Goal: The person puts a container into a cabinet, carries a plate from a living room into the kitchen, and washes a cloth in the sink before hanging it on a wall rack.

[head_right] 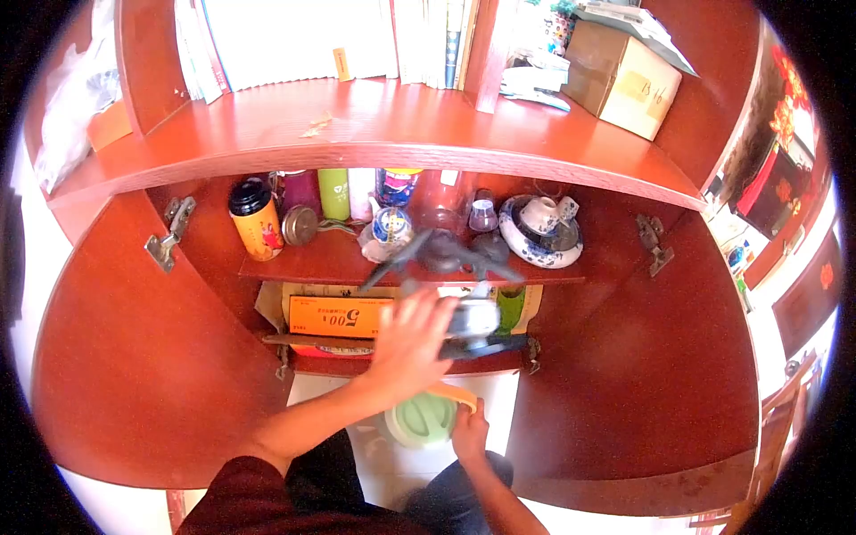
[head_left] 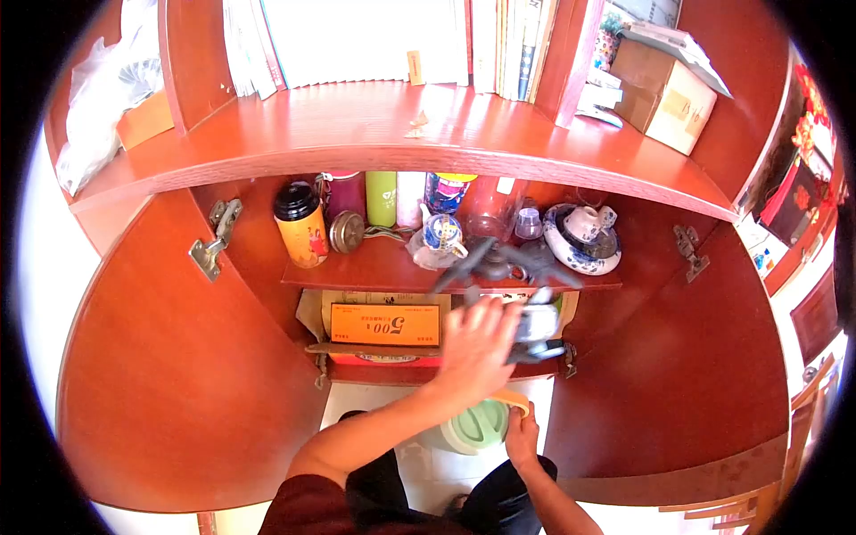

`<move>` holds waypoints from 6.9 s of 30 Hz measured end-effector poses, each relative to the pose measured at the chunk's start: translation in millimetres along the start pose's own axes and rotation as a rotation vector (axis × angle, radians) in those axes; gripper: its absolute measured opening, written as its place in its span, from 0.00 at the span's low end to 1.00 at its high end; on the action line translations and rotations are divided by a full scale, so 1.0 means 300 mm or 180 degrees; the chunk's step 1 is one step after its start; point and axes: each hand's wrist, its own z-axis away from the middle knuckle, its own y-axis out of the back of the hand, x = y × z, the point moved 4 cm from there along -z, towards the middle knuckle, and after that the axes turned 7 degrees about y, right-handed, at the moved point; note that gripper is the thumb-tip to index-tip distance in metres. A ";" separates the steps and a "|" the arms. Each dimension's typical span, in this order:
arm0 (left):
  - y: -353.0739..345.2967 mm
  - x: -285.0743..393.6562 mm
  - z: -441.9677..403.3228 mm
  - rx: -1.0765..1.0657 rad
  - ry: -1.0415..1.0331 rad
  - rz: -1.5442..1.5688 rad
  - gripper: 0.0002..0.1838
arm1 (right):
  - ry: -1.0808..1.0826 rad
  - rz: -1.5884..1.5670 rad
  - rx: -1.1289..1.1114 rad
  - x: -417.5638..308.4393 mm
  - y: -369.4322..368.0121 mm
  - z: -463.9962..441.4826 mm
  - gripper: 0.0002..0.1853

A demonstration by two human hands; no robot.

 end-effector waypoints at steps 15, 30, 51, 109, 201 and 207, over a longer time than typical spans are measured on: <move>-0.178 -0.441 0.159 -0.1572 0.0894 -0.0234 0.40 | -0.0091 0.0241 -0.0112 -0.001 -0.009 0.046 0.12; -0.324 -0.614 0.165 0.0229 0.0745 -0.0467 0.27 | -0.0023 0.0282 -0.0049 -0.081 0.000 0.033 0.12; -0.022 -0.374 0.589 0.0880 0.0385 0.0845 0.54 | 0.0381 -0.0836 -0.0222 -0.563 0.066 -0.246 0.15; -0.055 -0.601 0.022 0.2375 0.2028 0.1311 0.37 | 0.0397 -0.1405 -0.1490 -0.453 -0.365 -0.520 0.17; 0.652 0.452 -0.025 -0.2752 -0.3021 -0.3436 0.27 | -0.2584 -0.1701 -0.0454 -1.158 0.563 -0.357 0.23; 0.643 0.403 -0.020 -0.2703 -0.3593 -0.3905 0.27 | -0.2569 -0.3409 0.0064 -1.212 0.409 -0.469 0.22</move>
